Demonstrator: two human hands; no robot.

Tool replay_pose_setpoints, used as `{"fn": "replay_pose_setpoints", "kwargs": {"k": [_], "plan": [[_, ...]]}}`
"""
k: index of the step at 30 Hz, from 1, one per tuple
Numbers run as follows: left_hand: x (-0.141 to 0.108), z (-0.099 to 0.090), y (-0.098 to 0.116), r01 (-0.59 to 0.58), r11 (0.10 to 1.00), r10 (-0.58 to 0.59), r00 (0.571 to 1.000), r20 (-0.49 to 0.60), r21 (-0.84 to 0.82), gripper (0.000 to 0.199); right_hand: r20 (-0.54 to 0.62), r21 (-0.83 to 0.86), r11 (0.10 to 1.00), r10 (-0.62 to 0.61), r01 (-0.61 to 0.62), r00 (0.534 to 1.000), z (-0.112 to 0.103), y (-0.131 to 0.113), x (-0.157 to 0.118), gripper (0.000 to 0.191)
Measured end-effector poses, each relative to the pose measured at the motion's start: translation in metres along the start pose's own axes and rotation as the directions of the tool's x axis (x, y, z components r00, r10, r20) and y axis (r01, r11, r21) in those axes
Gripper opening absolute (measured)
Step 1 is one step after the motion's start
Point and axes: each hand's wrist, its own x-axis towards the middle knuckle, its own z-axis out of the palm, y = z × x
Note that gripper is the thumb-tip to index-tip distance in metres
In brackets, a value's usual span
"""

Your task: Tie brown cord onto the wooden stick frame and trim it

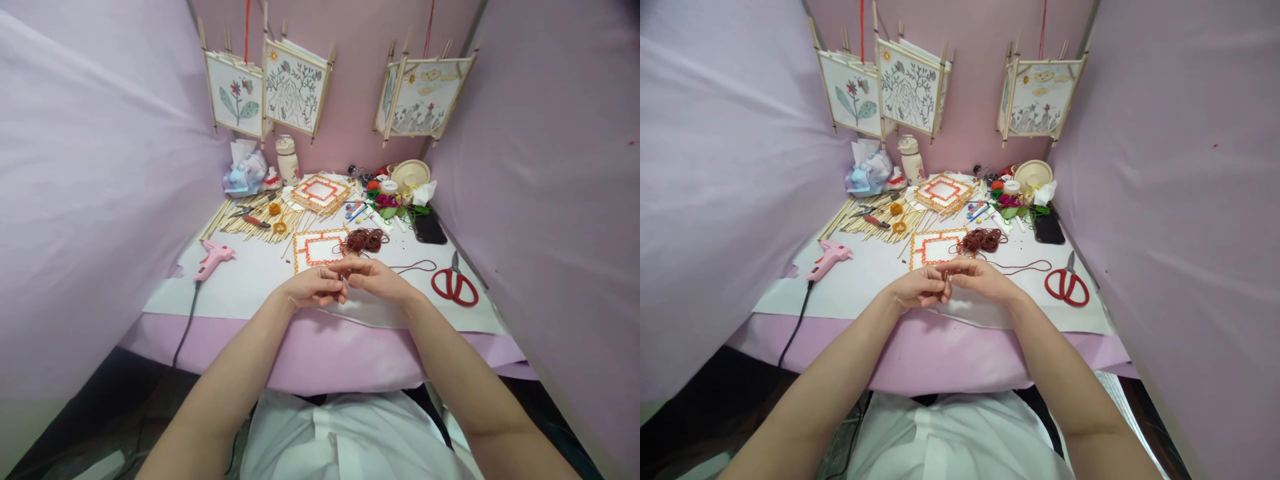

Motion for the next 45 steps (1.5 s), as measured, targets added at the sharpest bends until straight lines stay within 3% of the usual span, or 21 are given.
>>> {"fn": "replay_pose_setpoints", "kwargs": {"k": [3,6,22,35,38,41,45], "plan": [[0.002,0.001,-0.002,0.018,0.999,-0.017,0.999,0.03,-0.03,0.04,-0.05,0.177,0.984,0.035,-0.025,0.998,0.002,0.008,0.002,0.034],[0.003,0.002,-0.002,0.009,0.999,-0.008,0.999,0.031,-0.037,0.041,-0.15,0.25,0.968,0.071,-0.031,0.986,0.003,0.011,0.002,0.023],[0.005,0.003,-0.002,0.025,0.999,-0.025,1.0,0.007,-0.03,0.038,-0.179,0.129,0.991,0.048,-0.025,0.983,0.002,0.011,0.003,0.018],[0.004,0.003,-0.002,0.036,0.999,-0.036,0.999,0.013,-0.021,0.039,-0.199,0.138,0.989,0.078,-0.051,0.977,0.004,0.007,0.003,0.022],[0.004,0.002,-0.002,0.026,0.999,-0.025,0.999,0.033,-0.031,0.039,-0.163,0.189,0.98,0.099,-0.068,0.982,0.001,0.01,0.001,0.027],[0.003,0.001,-0.004,0.031,0.998,-0.028,0.998,0.062,-0.046,0.04,-0.031,0.238,0.968,0.091,-0.081,0.995,-0.001,0.013,0.0,0.038],[0.003,-0.001,-0.008,0.055,0.997,-0.049,0.992,0.12,-0.053,0.039,0.106,0.196,0.979,0.031,-0.052,0.994,0.0,0.013,-0.001,0.04]]}}
